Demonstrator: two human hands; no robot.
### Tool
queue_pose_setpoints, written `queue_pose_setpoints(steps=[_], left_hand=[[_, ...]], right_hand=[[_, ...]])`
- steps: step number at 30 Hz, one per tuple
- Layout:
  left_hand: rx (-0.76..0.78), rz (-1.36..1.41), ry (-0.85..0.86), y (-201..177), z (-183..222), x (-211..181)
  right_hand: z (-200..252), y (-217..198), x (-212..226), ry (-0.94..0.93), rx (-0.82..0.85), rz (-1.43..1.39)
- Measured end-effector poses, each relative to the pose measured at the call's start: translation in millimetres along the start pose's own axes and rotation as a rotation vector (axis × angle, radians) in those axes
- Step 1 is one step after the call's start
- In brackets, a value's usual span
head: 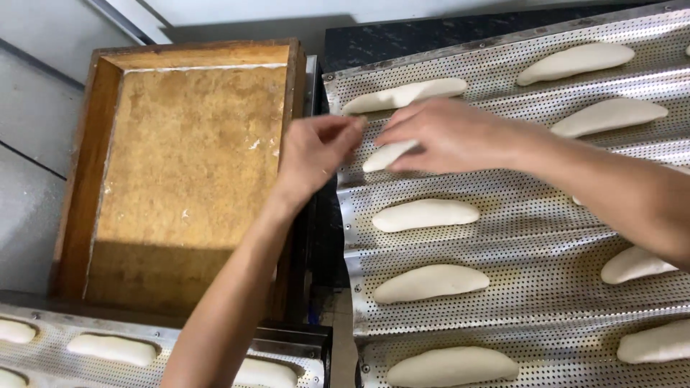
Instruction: Arrange and shape bread dough pieces onto metal baking trays in a commercial bakery.
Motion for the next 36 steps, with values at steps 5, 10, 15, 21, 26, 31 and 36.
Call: queue_pose_setpoints(steps=[5, 10, 15, 21, 26, 31, 36], left_hand=[[0.085, -0.193, 0.066, 29.8, 4.5, -3.4], [0.202, 0.346, -0.119, 71.9, -0.5, 12.4], [0.211, 0.174, -0.009, 60.0, -1.7, -11.8], [0.094, 0.484, -0.076, 31.9, -5.0, -31.6], [0.117, 0.737, -0.331, 36.3, 8.7, 14.3], [0.214, 0.213, -0.033, 9.5, 10.7, 18.8], [0.176, -0.317, 0.221, 11.8, 22.9, -23.8]], right_hand=[[-5.3, 13.6, 1.5, 0.213, 0.231, 0.144], [33.5, -19.4, -29.7, 0.041, -0.075, 0.029], [41.5, -4.0, -50.6, 0.262, -0.053, 0.013], [48.9, -6.6, -69.9, 0.512, -0.008, -0.465], [59.2, -4.6, -88.3, 0.441, -0.054, -0.449], [79.7, -11.1, -104.5, 0.463, -0.118, -0.016], [84.9, -17.1, -88.1, 0.231, -0.244, 0.074]])
Point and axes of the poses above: each hand's wrist, its own z-axis away from the middle knuckle, its own y-axis out of the palm, x = y × z, the point moved 7 cm from there along -z, towards the middle knuckle, and after that the axes turned 13 degrees about y, right-handed, at the moved point
